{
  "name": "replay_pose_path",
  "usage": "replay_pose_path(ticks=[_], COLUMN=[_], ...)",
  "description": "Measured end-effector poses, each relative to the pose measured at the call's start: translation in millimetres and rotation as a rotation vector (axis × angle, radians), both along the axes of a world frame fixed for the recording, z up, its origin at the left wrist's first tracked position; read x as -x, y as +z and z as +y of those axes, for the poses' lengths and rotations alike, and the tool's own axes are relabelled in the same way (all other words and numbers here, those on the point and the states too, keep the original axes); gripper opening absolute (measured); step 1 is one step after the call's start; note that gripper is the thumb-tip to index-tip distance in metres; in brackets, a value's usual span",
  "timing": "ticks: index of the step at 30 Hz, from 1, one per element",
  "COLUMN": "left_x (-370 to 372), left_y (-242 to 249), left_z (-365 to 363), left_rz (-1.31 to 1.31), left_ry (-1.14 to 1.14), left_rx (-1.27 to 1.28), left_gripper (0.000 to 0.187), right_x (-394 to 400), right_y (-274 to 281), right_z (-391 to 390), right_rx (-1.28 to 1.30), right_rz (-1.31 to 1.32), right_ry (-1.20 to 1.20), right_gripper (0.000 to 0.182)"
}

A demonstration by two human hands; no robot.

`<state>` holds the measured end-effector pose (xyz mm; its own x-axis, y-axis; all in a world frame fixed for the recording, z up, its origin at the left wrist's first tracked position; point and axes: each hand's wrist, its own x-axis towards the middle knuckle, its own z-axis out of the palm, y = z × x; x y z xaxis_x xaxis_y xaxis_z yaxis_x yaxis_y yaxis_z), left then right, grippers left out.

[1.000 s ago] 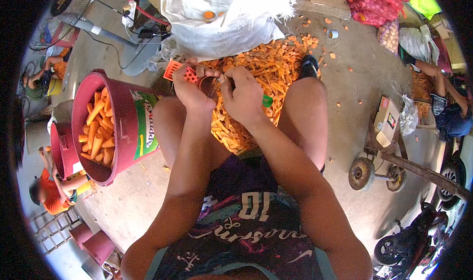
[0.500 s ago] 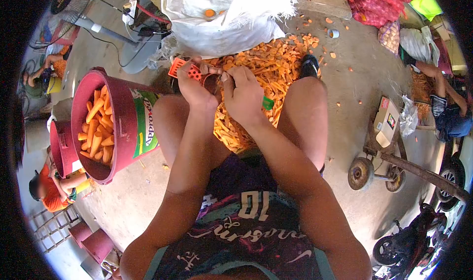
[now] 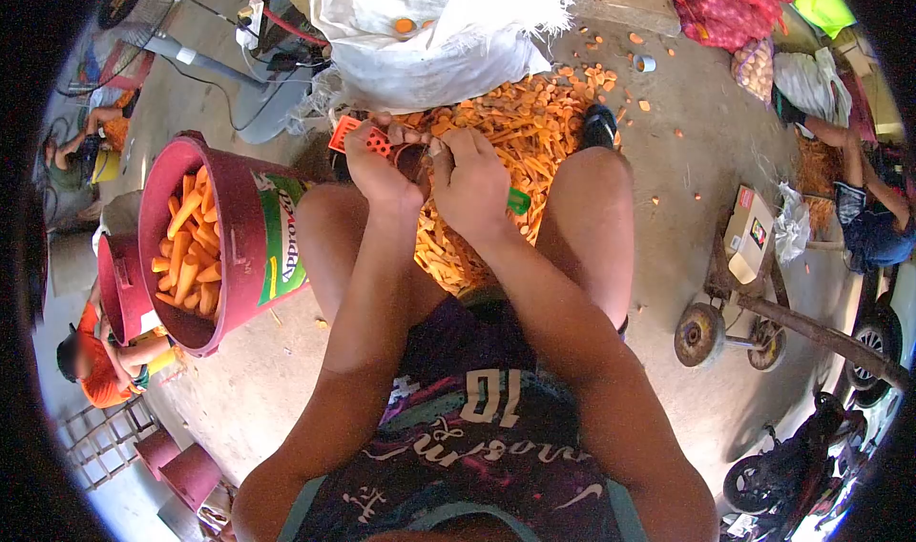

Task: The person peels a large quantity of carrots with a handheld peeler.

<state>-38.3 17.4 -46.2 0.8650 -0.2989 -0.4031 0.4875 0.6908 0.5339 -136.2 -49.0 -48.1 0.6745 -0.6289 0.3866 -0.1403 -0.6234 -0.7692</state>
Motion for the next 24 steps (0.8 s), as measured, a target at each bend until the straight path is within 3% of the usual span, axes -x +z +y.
replay_pose_path(ticks=[6, 13, 15, 18, 19, 21, 22, 24], left_x=[0, -8, -11, -19, -20, -22, -17, -12], left_y=[-2, 5, 19, 7, 5, -1, 7, 13], left_z=[3, -1, 1, 9, 9, 11, 9, 6], left_rz=[0.082, 0.064, -0.029, -0.157, -0.156, -0.132, -0.12, -0.121], left_ry=[0.004, 0.032, 0.003, -0.087, -0.092, -0.099, -0.074, -0.079], left_rx=[0.012, -0.026, -0.331, -0.436, -0.434, 0.057, 0.026, 0.058], left_gripper=[0.024, 0.019, 0.019, 0.022, 0.022, 0.029, 0.045, 0.047], right_x=[12, 12, 12, 13, 13, 13, 12, 9], right_y=[-5, -4, 0, 4, 7, 2, 1, -2], right_z=[24, 1, -14, -13, -11, -6, -4, -3], right_rx=[-0.079, -0.092, -0.287, -0.344, -0.337, -0.294, -0.252, -0.25], right_rz=[-0.029, 0.01, 0.066, 0.024, 0.001, 0.014, 0.026, 0.019], right_ry=[0.09, 0.122, 0.053, 0.078, 0.085, 0.122, 0.163, 0.158], right_gripper=[0.009, 0.012, 0.017, 0.021, 0.021, 0.02, 0.02, 0.019])
